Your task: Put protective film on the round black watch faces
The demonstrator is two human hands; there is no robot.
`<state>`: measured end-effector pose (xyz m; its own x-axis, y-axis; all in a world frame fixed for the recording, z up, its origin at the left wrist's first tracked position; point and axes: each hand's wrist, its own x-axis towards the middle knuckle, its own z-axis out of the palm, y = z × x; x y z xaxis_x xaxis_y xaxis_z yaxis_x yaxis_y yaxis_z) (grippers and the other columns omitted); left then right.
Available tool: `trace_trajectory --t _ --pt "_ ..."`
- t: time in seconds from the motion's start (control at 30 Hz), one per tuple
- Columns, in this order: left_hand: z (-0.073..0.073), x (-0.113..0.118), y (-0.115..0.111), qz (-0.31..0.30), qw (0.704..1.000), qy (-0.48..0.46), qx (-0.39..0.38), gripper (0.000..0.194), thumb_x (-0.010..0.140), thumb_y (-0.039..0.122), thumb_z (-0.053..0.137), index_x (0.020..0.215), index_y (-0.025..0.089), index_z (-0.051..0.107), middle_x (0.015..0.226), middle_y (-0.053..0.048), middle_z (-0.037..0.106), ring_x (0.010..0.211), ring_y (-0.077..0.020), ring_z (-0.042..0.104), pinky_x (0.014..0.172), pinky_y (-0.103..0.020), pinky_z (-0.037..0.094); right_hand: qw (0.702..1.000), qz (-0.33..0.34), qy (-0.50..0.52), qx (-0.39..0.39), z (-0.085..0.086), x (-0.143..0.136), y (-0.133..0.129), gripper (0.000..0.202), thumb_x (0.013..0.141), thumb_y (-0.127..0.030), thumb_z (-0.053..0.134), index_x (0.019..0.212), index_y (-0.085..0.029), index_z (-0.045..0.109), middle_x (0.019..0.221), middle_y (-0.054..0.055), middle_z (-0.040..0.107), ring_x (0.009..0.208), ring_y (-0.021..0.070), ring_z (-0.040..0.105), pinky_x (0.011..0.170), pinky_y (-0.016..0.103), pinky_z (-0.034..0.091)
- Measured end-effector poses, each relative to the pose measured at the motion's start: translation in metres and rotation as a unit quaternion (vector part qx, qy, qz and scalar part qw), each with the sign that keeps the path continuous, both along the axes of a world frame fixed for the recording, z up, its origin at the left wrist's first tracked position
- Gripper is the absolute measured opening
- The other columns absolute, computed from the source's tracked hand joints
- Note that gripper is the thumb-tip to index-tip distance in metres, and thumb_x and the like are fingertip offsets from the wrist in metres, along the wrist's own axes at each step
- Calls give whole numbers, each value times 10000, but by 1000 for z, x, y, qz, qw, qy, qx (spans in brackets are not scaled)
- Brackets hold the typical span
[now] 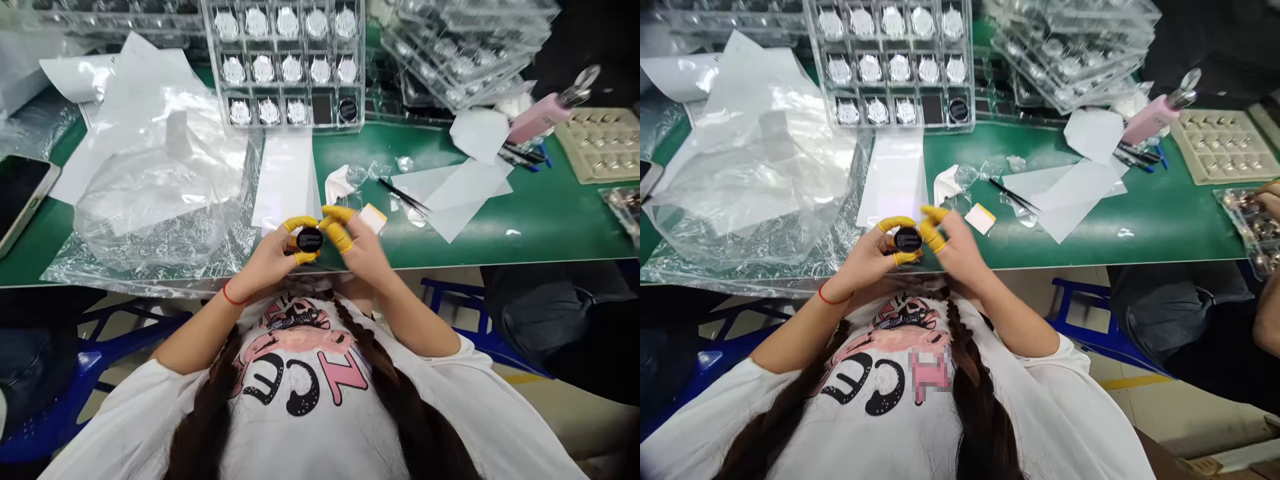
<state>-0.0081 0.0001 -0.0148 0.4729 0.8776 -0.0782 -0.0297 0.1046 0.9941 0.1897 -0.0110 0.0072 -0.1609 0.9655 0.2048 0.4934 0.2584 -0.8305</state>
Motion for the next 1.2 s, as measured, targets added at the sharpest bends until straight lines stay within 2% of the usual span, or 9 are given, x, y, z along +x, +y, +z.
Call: trace_trajectory --t 0.13,0.27,0.37,0.4,0.5,0.7,0.9,1.07,1.2 --pt "4 0 -3 35 999 -8 -28 743 803 305 760 1436 215 382 887 -17 764 797 -162 740 829 -313 578 993 82 52 -71 17 -19 30 392 870 -291 577 1250 -196 578 928 22 636 817 144 579 807 317 507" --pt "9 -2 -1 149 987 -54 19 612 850 312 708 1360 177 398 896 -19 790 911 -125 748 1187 -388 377 998 14 64 11 43 -4 130 266 856 -291 604 1090 -166 593 1037 47 661 934 152 618 879 303 496" --pt "13 -5 2 223 971 -83 2 599 823 338 722 1309 177 411 948 -40 789 943 -140 745 1138 -375 424 981 -113 -143 66 51 3 209 307 948 -249 482 1231 -142 531 1132 77 647 987 157 608 910 305 479" --pt "14 -6 3 237 967 -89 -18 612 802 354 734 1295 178 417 948 -47 787 946 -155 743 1064 -364 480 963 -125 -235 43 50 3 228 334 979 -249 427 1284 -135 502 1164 85 639 1018 158 606 922 305 478" --pt "15 -8 6 244 963 -77 -83 600 782 343 739 1270 179 430 963 -61 779 931 -166 736 926 -327 532 942 -97 -320 20 44 -4 257 250 967 -225 494 1156 -115 615 1044 94 680 961 179 634 877 326 514" --pt "12 -4 13 207 970 -78 -99 487 803 330 719 1208 192 485 1009 -77 766 980 -183 722 976 -347 516 889 -58 -446 91 36 -19 257 329 960 -383 580 1214 -175 612 1278 95 608 1125 199 613 972 428 538" --pt "13 2 11 198 972 -75 -104 425 785 298 753 1150 183 569 999 -95 763 979 -197 716 955 -350 517 853 55 -514 72 43 -48 264 372 947 -380 604 1236 -147 599 1258 109 615 1101 202 627 947 416 551" --pt "17 2 12 208 966 -99 -115 444 741 295 801 1112 164 596 949 -87 762 911 -182 719 909 -334 521 876 45 -475 77 55 -54 253 293 938 -320 613 1147 -117 642 1222 135 625 1144 238 600 985 449 517" --pt "18 -3 12 213 962 -114 -126 501 719 388 822 1105 152 607 895 -85 769 870 -188 725 884 -325 520 926 57 -366 73 58 -45 202 205 929 -245 572 1031 -101 677 1018 153 666 1031 261 608 892 422 516"
